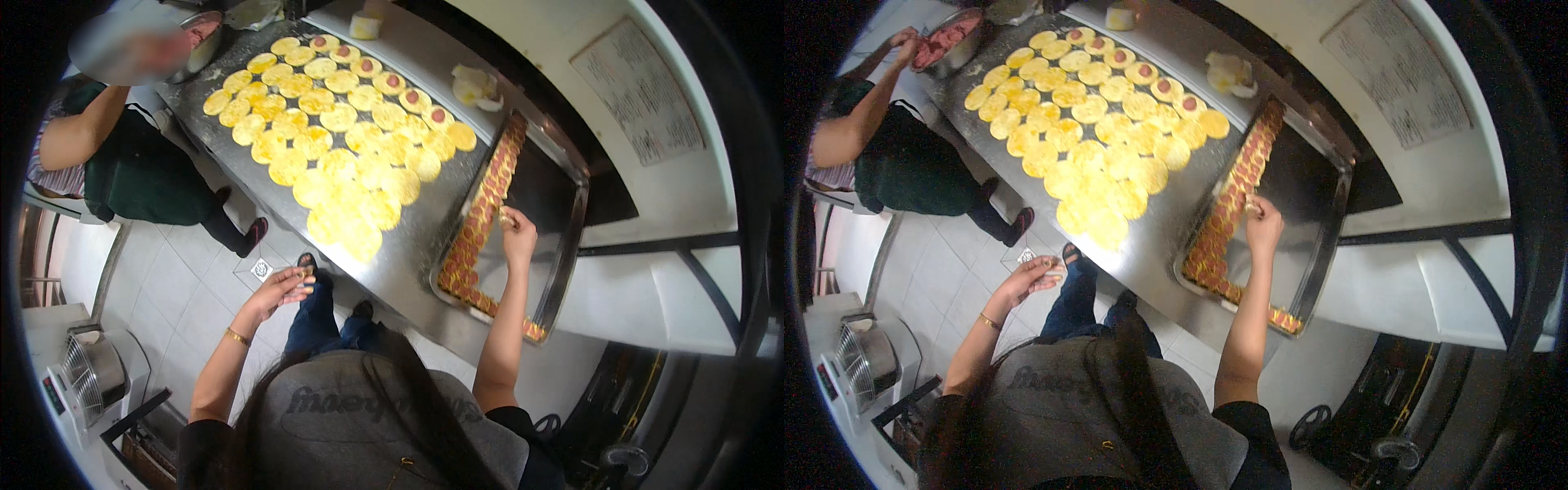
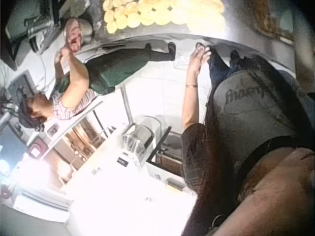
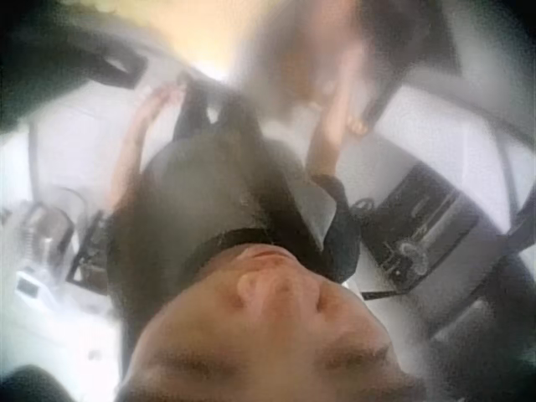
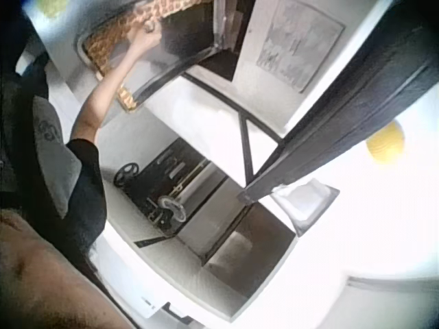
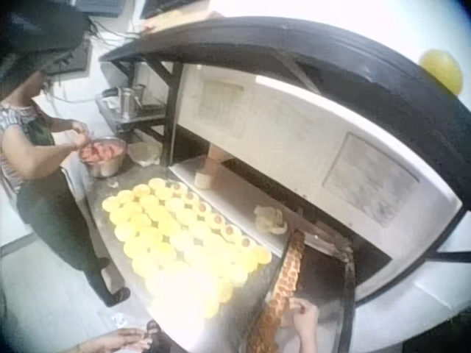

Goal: The person retrieves a container from the refrigerator and walks to a stainless steel table. They separate round yellow dough discs and place them on the table. They then pick up each disc, place a slice of meat in the center, fold the dough around the meat, and place the assembled pastries onto a metal tray.

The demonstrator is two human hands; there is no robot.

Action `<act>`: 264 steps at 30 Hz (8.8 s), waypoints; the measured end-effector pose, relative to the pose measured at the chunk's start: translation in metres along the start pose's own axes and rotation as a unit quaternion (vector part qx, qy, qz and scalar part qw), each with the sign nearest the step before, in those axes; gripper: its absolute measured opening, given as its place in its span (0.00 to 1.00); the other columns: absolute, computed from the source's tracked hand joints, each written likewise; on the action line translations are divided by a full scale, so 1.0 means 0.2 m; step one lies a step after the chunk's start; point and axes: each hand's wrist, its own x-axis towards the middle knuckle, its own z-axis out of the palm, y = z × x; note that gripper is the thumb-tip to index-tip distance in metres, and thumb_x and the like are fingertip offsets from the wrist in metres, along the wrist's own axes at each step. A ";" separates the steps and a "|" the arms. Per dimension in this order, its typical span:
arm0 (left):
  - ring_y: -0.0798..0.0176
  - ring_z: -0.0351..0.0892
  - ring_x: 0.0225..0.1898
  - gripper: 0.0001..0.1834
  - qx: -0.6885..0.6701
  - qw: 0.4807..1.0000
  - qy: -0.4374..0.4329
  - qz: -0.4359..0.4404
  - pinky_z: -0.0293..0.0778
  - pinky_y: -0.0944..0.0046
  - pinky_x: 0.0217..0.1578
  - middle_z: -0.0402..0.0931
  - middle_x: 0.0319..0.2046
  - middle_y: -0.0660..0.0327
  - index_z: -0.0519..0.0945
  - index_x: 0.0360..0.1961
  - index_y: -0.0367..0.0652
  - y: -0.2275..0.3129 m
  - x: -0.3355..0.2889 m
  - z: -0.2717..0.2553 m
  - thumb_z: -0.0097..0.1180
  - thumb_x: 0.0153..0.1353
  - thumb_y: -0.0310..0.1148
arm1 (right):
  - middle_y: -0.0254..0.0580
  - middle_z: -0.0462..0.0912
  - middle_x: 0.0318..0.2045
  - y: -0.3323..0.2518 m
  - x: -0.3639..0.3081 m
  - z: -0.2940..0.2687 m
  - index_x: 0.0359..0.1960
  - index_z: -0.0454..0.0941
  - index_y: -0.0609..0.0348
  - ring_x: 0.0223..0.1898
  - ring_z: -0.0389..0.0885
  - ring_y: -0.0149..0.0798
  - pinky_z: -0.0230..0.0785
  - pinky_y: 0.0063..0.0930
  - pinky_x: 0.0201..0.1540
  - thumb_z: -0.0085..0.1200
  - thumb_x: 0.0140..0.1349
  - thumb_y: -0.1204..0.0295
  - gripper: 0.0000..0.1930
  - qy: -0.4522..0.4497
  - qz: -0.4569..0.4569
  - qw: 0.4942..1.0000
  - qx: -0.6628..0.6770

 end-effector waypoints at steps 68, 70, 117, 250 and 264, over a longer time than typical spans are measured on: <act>0.60 0.73 0.53 0.22 -0.073 0.974 -0.068 0.205 0.71 0.67 0.53 0.70 0.53 0.54 0.61 0.60 0.33 0.62 0.35 0.20 0.43 0.67 0.30 | 0.43 0.76 0.48 -0.72 -0.16 0.96 0.45 0.69 0.60 0.50 0.75 0.41 0.73 0.39 0.49 0.44 0.58 0.72 0.13 -0.253 0.299 0.663 0.638; 0.63 0.74 0.50 0.21 -0.085 0.981 -0.073 0.156 0.70 0.65 0.53 0.70 0.53 0.56 0.63 0.59 0.37 0.47 0.39 0.31 0.45 0.66 0.29 | 0.42 0.75 0.48 -0.65 -0.44 0.80 0.46 0.69 0.59 0.49 0.76 0.40 0.73 0.37 0.49 0.43 0.59 0.71 0.14 -0.212 0.332 0.657 0.643; 0.73 0.75 0.38 0.09 0.050 0.960 -0.085 0.261 0.73 0.74 0.37 0.74 0.36 0.63 0.73 0.34 0.36 -0.06 0.23 0.72 0.57 0.53 0.16 | 0.38 0.80 0.38 -0.11 -1.21 0.48 0.39 0.78 0.65 0.36 0.79 0.30 0.72 0.23 0.40 0.58 0.51 0.82 0.12 -0.031 0.205 0.904 0.375; 0.63 0.82 0.33 0.14 0.364 0.913 0.151 0.108 0.76 0.66 0.35 0.80 0.32 0.57 0.76 0.40 0.34 0.26 -0.03 -0.55 0.62 0.51 0.24 | 0.58 0.77 0.38 0.06 0.99 1.02 0.38 0.75 0.72 0.41 0.76 0.52 0.68 0.41 0.49 0.49 0.52 0.70 0.16 0.278 0.297 0.885 0.225; 0.66 0.75 0.48 0.20 0.015 0.975 -0.080 0.208 0.73 0.67 0.50 0.73 0.49 0.59 0.66 0.57 0.36 0.64 0.42 0.50 0.47 0.66 0.31 | 0.44 0.77 0.40 -0.44 -0.01 0.70 0.37 0.70 0.62 0.42 0.78 0.40 0.73 0.34 0.46 0.44 0.58 0.74 0.07 -0.060 0.222 0.682 0.694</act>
